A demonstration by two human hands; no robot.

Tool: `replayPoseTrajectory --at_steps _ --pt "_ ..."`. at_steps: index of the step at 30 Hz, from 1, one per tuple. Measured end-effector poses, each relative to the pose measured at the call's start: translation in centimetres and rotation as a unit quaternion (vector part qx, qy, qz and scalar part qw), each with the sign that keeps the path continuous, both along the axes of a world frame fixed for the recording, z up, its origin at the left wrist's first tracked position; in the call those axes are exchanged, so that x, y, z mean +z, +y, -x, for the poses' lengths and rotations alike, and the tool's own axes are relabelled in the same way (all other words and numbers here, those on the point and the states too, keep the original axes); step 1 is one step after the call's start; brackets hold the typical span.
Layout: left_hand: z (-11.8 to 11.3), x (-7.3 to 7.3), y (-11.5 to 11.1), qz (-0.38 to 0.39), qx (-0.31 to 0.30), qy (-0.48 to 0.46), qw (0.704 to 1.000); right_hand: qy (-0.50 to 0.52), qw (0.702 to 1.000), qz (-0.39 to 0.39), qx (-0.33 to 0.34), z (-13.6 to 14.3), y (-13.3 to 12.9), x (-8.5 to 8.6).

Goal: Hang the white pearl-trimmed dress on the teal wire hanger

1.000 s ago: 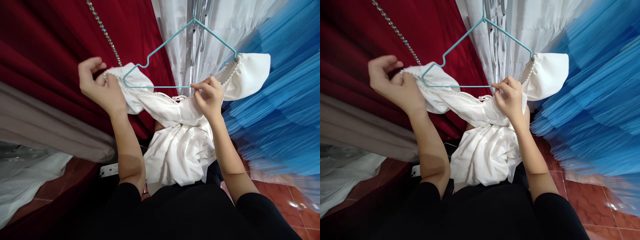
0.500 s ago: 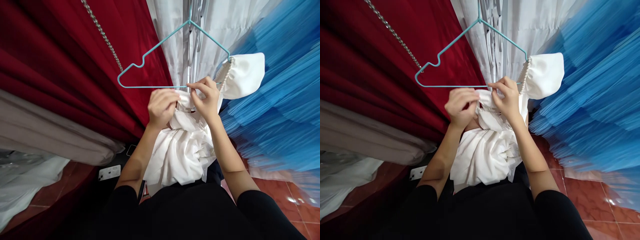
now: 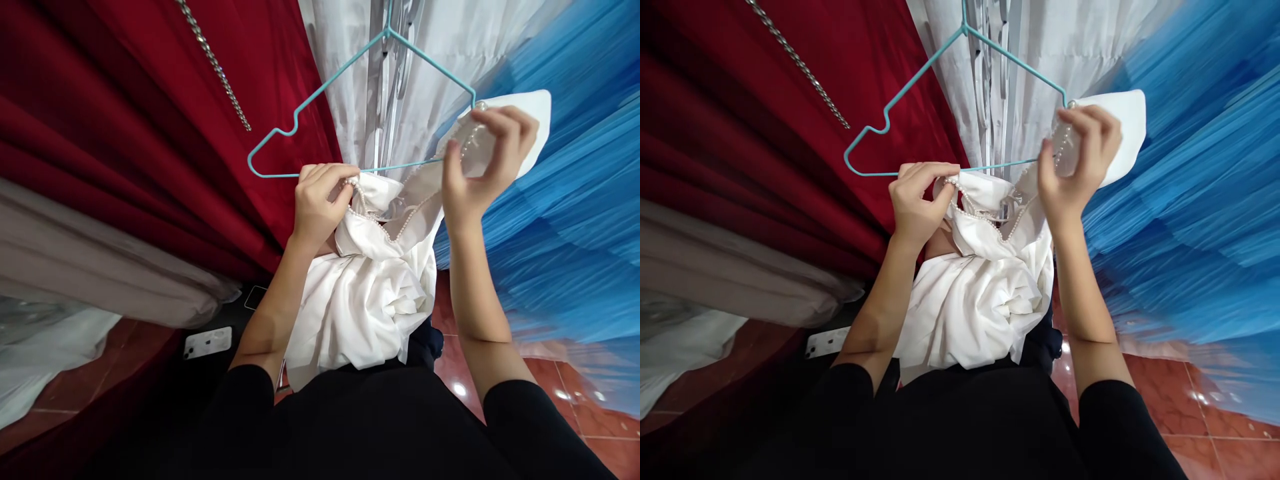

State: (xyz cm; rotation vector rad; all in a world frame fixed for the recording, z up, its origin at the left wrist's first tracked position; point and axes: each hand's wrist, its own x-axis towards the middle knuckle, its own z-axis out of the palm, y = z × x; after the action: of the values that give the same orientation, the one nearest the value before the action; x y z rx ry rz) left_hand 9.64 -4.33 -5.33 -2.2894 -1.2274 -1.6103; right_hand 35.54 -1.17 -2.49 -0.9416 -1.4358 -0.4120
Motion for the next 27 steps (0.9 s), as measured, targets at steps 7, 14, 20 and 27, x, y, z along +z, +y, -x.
replayPoseTrajectory --at_steps 7,14,20,27 --pt "0.6 0.0 0.2 -0.009 -0.021 0.019 1.0 -0.012 0.998 0.053 -0.027 -3.4 1.8 3.4" --pt "1.5 0.5 0.3 0.015 -0.018 0.03 0.999 0.107 0.991 0.077 -0.002 -7.2 3.1 5.4" --pt "1.3 0.3 0.6 0.046 -0.03 0.054 0.997 -0.019 0.944 0.325 -0.056 -8.0 -2.1 2.3" --pt "0.2 -0.7 1.1 0.011 -0.045 0.046 0.998 -0.274 0.913 0.253 0.165 -1.6 -5.0 2.4"
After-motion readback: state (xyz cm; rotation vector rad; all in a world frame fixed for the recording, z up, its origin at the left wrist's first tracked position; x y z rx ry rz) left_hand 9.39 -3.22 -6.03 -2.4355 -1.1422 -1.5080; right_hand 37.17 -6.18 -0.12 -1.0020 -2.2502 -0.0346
